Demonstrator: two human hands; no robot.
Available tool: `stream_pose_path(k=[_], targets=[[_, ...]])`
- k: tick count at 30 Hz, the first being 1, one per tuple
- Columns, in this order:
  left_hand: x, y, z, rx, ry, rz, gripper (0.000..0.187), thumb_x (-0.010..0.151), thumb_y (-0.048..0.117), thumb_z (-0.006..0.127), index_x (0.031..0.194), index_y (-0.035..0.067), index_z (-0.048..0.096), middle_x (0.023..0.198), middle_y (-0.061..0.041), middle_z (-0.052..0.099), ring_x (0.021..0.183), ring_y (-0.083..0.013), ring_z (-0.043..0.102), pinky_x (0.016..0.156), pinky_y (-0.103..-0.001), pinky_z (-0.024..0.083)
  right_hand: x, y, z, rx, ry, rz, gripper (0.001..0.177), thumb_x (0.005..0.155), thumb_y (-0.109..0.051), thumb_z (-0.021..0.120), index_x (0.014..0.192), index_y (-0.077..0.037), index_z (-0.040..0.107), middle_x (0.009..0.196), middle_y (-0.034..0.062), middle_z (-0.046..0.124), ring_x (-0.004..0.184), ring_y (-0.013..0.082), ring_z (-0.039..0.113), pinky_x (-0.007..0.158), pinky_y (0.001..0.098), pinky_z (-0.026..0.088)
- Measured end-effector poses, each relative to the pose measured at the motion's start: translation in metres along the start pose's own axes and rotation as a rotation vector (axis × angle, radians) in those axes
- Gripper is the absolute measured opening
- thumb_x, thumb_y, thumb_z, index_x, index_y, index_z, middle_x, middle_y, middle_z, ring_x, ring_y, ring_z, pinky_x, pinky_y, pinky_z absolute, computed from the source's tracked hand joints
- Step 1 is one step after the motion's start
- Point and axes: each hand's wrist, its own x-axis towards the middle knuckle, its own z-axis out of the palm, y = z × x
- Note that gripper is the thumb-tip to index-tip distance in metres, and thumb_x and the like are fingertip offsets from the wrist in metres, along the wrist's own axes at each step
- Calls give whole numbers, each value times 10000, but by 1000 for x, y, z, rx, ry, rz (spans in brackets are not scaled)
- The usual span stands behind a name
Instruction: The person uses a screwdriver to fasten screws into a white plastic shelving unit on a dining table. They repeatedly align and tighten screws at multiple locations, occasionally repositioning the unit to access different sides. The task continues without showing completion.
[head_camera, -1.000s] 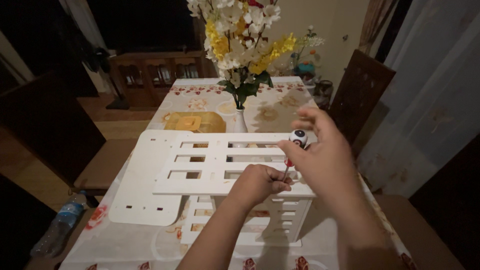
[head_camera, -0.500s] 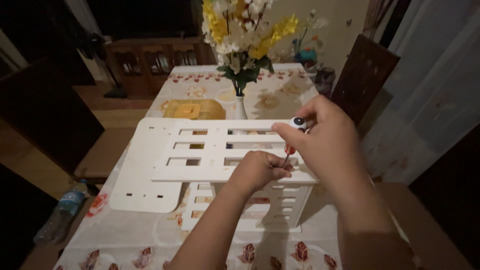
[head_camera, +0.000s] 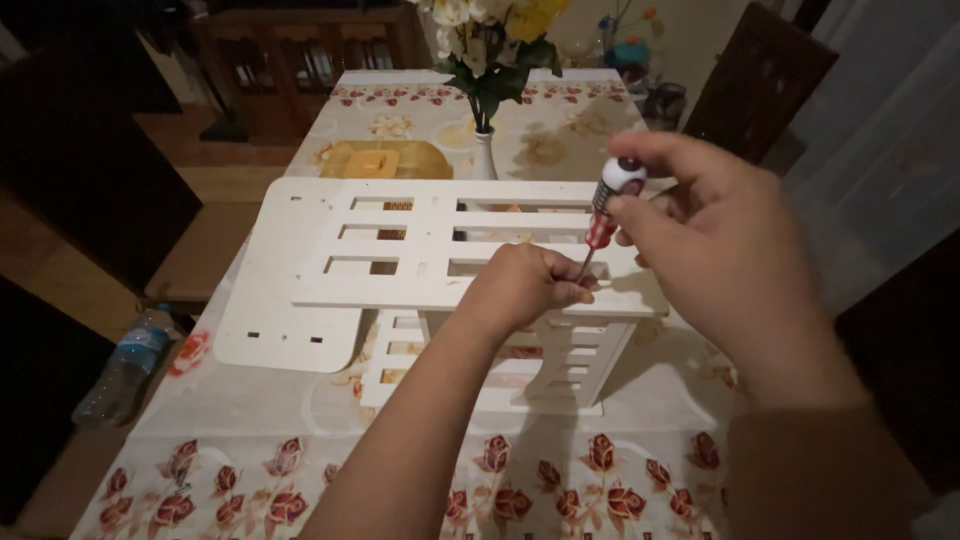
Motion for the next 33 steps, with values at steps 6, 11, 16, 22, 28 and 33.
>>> stream_pose_path(k=[6,11,16,22,28,33], targets=[[-1,-1,0,1,6,10,262,768,243,843,1015,158,819,894,-57,812,769,-143,764,757,-296,588,18,10,26,0,206,-190,468,897,-192,844,1135,35,511,949,41,656,814,80,672,644,245,559],[-1,-3,1,29,29,78,259,763,252,848,1006,165,823,910,-45,809,779,-149,756,760,-293,580,16,8,26,-9,142,-309,451,901,-154,841,1195,-5,533,1040,71,656,894,97,662,722,259,577],[2,-4,2,18,6,36,262,774,256,846,1017,162,821,890,-56,805,758,-149,753,754,-293,586,11,-10,2,98,-77,-163,608,826,-21,692,1420,-124,618,1122,6,704,712,74,575,573,249,506],[-1,-2,0,-5,5,24,254,774,248,838,1012,162,824,909,-38,815,781,-138,760,762,-292,585,12,-13,2,-147,-28,-23,388,910,-139,746,1291,-206,762,899,34,770,572,94,602,513,276,485],[-2,1,0,-18,5,5,262,770,225,842,1020,151,823,928,-47,814,803,-142,771,778,-296,587,17,-4,22,-73,177,-280,330,798,-224,892,1033,-46,743,964,67,722,681,71,648,575,259,525],[-4,2,-1,-11,6,-21,252,784,222,846,1021,142,823,908,-59,812,770,-143,761,769,-299,589,18,-5,33,-194,285,-166,470,770,-329,959,877,-10,631,887,122,696,656,127,613,571,297,504]])
